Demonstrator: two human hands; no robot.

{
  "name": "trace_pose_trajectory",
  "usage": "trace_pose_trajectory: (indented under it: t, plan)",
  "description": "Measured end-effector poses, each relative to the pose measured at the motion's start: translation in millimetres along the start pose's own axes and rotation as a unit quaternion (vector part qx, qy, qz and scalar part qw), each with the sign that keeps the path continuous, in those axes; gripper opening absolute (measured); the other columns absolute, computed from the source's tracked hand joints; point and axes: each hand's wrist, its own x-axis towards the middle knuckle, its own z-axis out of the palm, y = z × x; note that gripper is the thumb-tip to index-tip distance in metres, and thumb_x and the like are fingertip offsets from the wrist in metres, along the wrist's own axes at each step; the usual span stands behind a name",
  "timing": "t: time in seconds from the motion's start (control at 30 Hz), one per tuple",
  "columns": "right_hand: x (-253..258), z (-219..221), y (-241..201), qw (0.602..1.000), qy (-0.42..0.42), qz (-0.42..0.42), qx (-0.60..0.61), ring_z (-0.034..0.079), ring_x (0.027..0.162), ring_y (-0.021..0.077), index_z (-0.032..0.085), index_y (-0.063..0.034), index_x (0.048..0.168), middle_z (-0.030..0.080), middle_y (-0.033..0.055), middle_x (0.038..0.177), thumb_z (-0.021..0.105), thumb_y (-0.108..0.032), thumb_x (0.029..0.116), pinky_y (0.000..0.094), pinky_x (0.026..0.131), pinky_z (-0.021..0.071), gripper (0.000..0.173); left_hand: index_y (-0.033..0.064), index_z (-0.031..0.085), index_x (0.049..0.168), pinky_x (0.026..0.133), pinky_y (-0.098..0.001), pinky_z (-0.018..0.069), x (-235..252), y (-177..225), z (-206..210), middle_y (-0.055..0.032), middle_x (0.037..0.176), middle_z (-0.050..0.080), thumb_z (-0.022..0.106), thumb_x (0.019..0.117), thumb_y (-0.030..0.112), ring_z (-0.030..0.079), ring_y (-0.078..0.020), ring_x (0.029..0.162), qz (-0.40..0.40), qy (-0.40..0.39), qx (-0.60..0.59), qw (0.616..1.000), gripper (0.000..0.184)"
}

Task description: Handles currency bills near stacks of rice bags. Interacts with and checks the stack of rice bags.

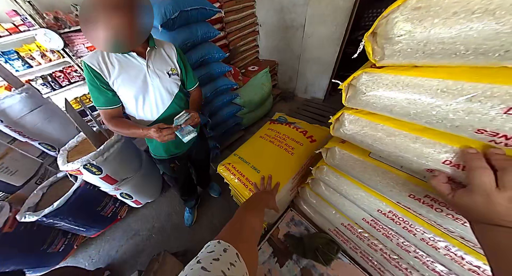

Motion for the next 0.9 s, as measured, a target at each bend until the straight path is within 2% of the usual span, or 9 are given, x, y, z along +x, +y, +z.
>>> trace_pose_trajectory:
  t: [0.43,0.73,0.9]
  plan:
    - [-6.1,8.1,8.3,1.000,0.005,-0.007,-0.011,0.054,0.129,0.0515,0.054,-0.0109,0.147,0.056,0.0280,0.142,0.042,-0.049,0.1016,0.0694,0.097,0.0407,0.060,0.0295,-0.007,0.166,0.112,-0.0826,-0.0031,0.3,3.5,-1.2,-0.0102,0.168,-0.032,0.084,0.0834,0.045,-0.027,-0.0452,0.153,-0.008,-0.007,0.013,1.000,0.124]
    - [-5.5,4.1,6.8,1.000,-0.007,-0.006,-0.018,0.054,0.130,0.0509,0.055,-0.0096,0.146,0.056,0.0276,0.143,0.044,-0.048,0.1020,0.0685,0.098,0.0409,0.059,0.0290,-0.009,0.166,0.112,-0.0824,-0.0033,-0.9,4.7,-3.2,-0.0098,0.167,-0.033,0.082,0.0848,0.046,-0.027,-0.0455,0.153,-0.012,-0.017,0.013,1.000,0.123]
    - [-4.6,1.9,5.2,1.000,-0.020,0.001,-0.014,0.052,0.131,0.0519,0.054,-0.0091,0.147,0.055,0.0282,0.144,0.044,-0.048,0.1023,0.0693,0.100,0.0402,0.060,0.0284,-0.004,0.167,0.112,-0.0835,-0.0022,-1.0,2.6,-0.6,-0.0097,0.168,-0.031,0.084,0.0831,0.043,-0.026,-0.0454,0.153,-0.004,0.000,0.003,1.000,0.123]
